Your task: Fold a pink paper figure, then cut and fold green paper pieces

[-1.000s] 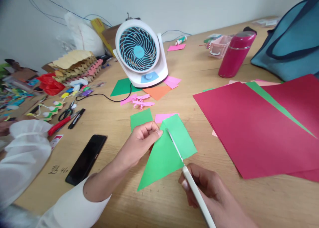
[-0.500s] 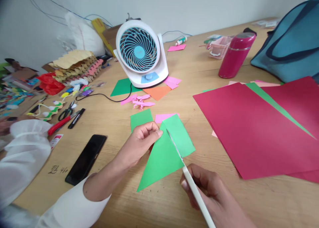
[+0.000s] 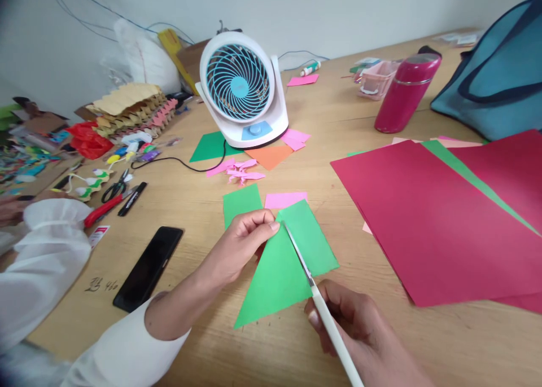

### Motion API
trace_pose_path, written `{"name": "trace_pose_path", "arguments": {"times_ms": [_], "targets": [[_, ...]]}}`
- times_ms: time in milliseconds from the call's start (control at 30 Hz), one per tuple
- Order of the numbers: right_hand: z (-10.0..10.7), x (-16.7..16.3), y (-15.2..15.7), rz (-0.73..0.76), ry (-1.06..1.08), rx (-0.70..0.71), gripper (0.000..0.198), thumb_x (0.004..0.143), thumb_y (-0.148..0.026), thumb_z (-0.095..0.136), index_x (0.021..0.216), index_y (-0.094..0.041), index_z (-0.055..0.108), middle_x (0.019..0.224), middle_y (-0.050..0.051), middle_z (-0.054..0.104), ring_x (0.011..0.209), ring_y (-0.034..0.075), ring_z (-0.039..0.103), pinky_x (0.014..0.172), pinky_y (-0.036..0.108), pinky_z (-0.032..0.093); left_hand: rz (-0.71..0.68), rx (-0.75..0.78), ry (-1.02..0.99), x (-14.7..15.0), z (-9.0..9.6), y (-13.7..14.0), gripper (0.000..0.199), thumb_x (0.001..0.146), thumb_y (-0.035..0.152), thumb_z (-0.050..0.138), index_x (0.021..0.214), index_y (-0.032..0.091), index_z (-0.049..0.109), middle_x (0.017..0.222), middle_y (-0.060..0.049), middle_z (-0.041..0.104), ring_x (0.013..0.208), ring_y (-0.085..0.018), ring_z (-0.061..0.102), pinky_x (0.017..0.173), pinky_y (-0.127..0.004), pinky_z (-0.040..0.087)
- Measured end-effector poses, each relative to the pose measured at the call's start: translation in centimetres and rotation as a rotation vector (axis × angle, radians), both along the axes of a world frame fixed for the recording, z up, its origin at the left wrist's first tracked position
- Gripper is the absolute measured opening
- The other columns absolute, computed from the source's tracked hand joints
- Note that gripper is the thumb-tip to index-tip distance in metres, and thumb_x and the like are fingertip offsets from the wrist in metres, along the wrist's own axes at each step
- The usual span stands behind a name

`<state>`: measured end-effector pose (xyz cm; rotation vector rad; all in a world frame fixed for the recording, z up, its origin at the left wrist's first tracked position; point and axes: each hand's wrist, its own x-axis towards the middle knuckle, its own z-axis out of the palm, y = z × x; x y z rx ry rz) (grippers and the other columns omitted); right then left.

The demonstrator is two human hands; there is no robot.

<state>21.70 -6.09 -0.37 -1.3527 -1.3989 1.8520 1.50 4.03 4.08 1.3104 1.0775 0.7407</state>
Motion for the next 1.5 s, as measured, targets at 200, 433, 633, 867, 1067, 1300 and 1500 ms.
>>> {"name": "trace_pose_path", "arguments": {"times_ms": [200,433,633,867,1067,1300,1500], "targets": [[-0.24,0.01,-0.23,-0.039,-0.012,0.005,0.049,0.087,-0.066,0.054,0.071,-0.020,0.049,0.064,-0.003,0.041,0.057,0.011,0.033,0.051,0.023,0.031,-0.019,-0.014,-0.009,0.18,-0.26,-0.22,0.035,0.089,0.034,0.055,0.062,0.018,0.039,0.052,0.008,0.037,0.044,-0.005,0.041,0.044,-0.017,0.031],[-0.42,0.03,-0.15,-0.009,-0.013,0.034,0.049,0.090,-0.063,0.053,0.068,-0.020,0.044,0.062,-0.004,0.035,0.056,0.010,0.029,0.050,0.024,0.027,-0.018,-0.029,-0.019,0.17,-0.41,-0.25,0.034,0.089,0.033,0.055,0.061,0.019,0.040,0.051,0.008,0.037,0.041,-0.006,0.040,0.039,-0.017,0.033],[-0.12,-0.11,0.10,0.007,-0.035,0.037,0.049,0.091,-0.064,0.050,0.070,-0.020,0.045,0.062,-0.004,0.036,0.056,0.010,0.028,0.050,0.024,0.026,-0.016,-0.037,-0.038,0.24,-0.38,-0.21,0.035,0.089,0.032,0.055,0.060,0.019,0.039,0.050,0.008,0.037,0.041,-0.005,0.040,0.039,-0.017,0.032],[0.07,-0.22,-0.09,-0.022,-0.037,0.064,0.051,0.090,-0.068,0.048,0.072,-0.020,0.049,0.063,-0.003,0.039,0.055,0.011,0.031,0.049,0.024,0.028,-0.055,-0.038,-0.039,0.21,-0.49,-0.43,0.035,0.090,0.031,0.055,0.061,0.018,0.040,0.049,0.008,0.038,0.043,-0.005,0.041,0.043,-0.017,0.030],[-0.25,-0.16,0.09,-0.006,-0.013,0.111,0.048,0.091,-0.062,0.052,0.068,-0.020,0.044,0.063,-0.004,0.035,0.058,0.012,0.029,0.052,0.024,0.028,-0.050,-0.043,-0.051,0.27,-0.64,-0.42,0.035,0.090,0.030,0.055,0.061,0.018,0.040,0.050,0.007,0.039,0.044,-0.005,0.042,0.045,-0.018,0.030],[-0.33,-0.22,-0.13,0.007,0.002,0.124,0.045,0.093,-0.060,0.047,0.071,-0.021,0.047,0.066,-0.003,0.040,0.061,0.012,0.033,0.057,0.024,0.033,-0.059,-0.071,-0.063,0.35,-0.30,-0.42,0.033,0.088,0.028,0.055,0.060,0.018,0.041,0.048,0.007,0.040,0.042,-0.006,0.041,0.044,-0.019,0.028],[-0.15,-0.24,0.11,-0.011,0.035,0.087,0.041,0.091,-0.056,0.055,0.071,-0.021,0.048,0.067,-0.003,0.040,0.063,0.013,0.036,0.059,0.023,0.035,-0.060,-0.077,-0.073,0.40,-0.24,-0.54,0.034,0.088,0.028,0.054,0.059,0.019,0.039,0.048,0.007,0.039,0.042,-0.006,0.040,0.044,-0.019,0.028]]}}
